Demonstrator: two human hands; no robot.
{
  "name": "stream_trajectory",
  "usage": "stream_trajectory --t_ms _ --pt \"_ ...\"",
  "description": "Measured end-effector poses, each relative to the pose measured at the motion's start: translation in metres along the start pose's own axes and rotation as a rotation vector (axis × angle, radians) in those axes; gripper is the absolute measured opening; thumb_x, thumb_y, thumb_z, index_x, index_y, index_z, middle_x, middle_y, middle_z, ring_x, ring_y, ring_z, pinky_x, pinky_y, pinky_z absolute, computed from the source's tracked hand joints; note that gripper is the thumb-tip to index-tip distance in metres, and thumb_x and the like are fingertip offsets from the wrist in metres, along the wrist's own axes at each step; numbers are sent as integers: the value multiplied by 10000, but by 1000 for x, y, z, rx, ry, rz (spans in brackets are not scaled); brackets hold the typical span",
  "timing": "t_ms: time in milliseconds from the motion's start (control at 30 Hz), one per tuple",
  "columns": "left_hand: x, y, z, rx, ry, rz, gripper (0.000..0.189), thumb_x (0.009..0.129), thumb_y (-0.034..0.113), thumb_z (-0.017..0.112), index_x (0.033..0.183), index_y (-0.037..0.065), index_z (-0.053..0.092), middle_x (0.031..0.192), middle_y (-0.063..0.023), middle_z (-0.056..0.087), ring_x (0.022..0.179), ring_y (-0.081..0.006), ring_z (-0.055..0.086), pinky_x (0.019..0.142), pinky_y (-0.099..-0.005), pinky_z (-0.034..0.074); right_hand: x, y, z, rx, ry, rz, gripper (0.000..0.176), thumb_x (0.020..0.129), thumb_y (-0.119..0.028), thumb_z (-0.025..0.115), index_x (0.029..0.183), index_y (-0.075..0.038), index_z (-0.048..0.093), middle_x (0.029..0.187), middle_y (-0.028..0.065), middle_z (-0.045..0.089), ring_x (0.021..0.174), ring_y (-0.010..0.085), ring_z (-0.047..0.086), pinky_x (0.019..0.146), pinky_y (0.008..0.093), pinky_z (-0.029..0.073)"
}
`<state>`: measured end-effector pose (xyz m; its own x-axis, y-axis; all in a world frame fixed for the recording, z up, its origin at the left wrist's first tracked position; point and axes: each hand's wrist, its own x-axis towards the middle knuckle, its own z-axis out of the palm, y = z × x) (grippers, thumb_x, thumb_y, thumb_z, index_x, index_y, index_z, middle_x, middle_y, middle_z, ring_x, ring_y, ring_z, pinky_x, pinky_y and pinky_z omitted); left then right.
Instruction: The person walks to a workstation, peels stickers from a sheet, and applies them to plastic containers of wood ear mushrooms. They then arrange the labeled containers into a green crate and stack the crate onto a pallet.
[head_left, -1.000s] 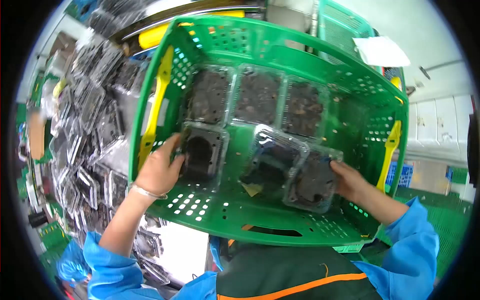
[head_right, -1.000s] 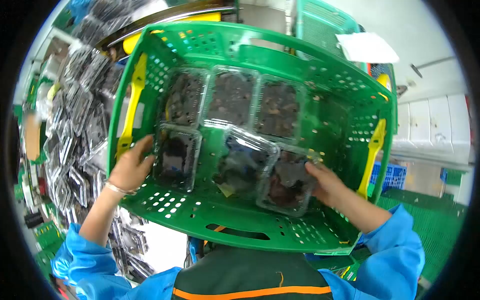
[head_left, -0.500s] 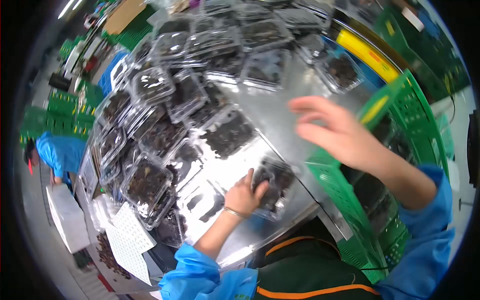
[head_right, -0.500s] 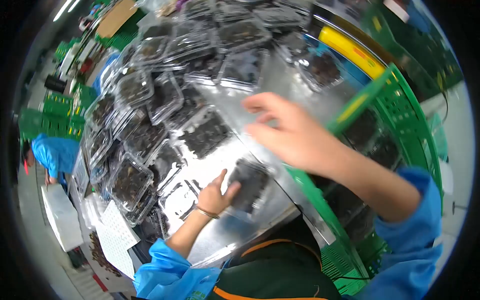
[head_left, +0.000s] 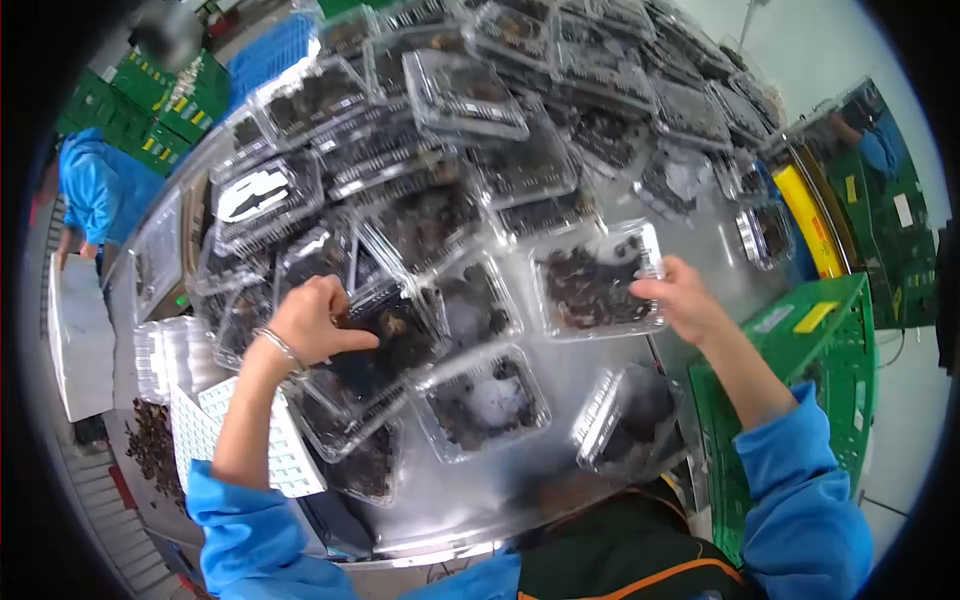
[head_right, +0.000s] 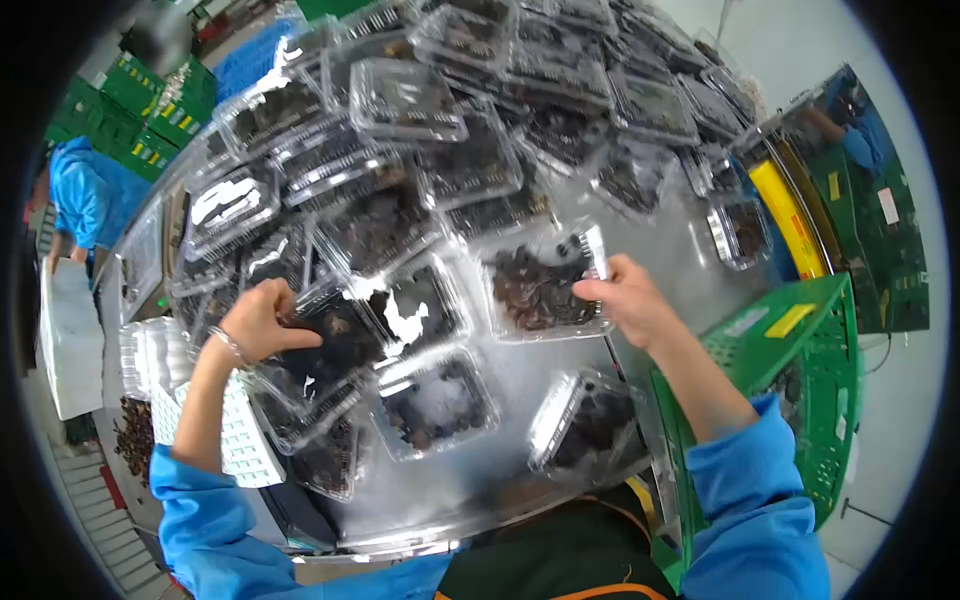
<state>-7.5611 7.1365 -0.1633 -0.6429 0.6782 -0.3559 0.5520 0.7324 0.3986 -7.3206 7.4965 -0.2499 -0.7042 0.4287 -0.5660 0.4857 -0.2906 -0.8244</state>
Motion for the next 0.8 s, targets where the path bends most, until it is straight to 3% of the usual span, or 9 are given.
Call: stream_trajectory --t_ms 133,267,300,367,500,567,633,767,800 --pt "-21 31 -19 -504 -32 68 385 625 113 766 850 26 466 806 -35 556 700 -129 522 617 -260 435 -115 -35 -28 -25 -13 -65 423 639 -32 665 1010 -53 463 931 58 530 812 135 528 711 251 427" --pt "-10 95 56 -1076 -199 57 740 702 191 725 1270 -41 311 1102 -81 510 1003 -157 487 870 -262 381 -155 23 -48 -64 -64 228 512 620 -84 713 1063 -61 459 961 66 566 842 143 531 747 272 427" --pt "-2 113 87 -1219 -409 -22 785 716 230 709 1301 -62 274 1169 -115 492 1061 -188 463 939 -289 334 -153 50 -52 -121 1 201 629 631 -141 742 1165 -59 420 1084 112 534 955 184 524 820 311 423" --pt "11 129 173 -1350 -546 -116 600 729 188 690 1217 -30 417 1111 -100 533 1021 -176 496 907 -299 382 -174 74 -43 -70 317 70 776 653 -181 748 1286 -52 318 1256 169 412 1153 248 413 933 362 365" --pt "-3 160 206 -1455 -963 -352 316 783 102 585 1077 6 522 949 -57 596 897 -152 565 751 -304 485 -234 136 -26 278 545 21 896 696 -196 718 1367 -52 143 1354 167 279 1270 280 248 1040 379 213" --pt "-14 156 244 -1407 -962 -314 292 803 121 568 1062 -4 519 980 -100 601 832 -179 592 717 -316 503 -227 166 -35 605 528 88 869 703 -233 716 1352 -28 176 1341 173 290 1260 263 268 1031 360 231" --pt "-21 143 277 -1289 -910 -375 310 804 188 573 1049 5 519 980 -113 603 795 -196 593 684 -318 500 -222 172 -45 517 465 110 881 690 -332 724 1330 1 217 1330 176 302 1228 250 313 994 348 284" --pt "-49 111 288 -1864 -1057 -364 353 805 269 552 1052 18 518 929 -125 601 744 -195 580 606 -301 495 -221 182 -43 378 394 101 883 604 -473 742 1241 9 365 1191 183 443 1142 258 388 937 377 333" --pt "-67 158 264 -1744 -798 -443 352 802 268 555 1046 16 523 906 -126 602 730 -191 577 577 -284 494 -219 184 -44 237 381 99 825 604 -445 758 1197 8 405 1177 167 447 1111 245 418 914 351 357"
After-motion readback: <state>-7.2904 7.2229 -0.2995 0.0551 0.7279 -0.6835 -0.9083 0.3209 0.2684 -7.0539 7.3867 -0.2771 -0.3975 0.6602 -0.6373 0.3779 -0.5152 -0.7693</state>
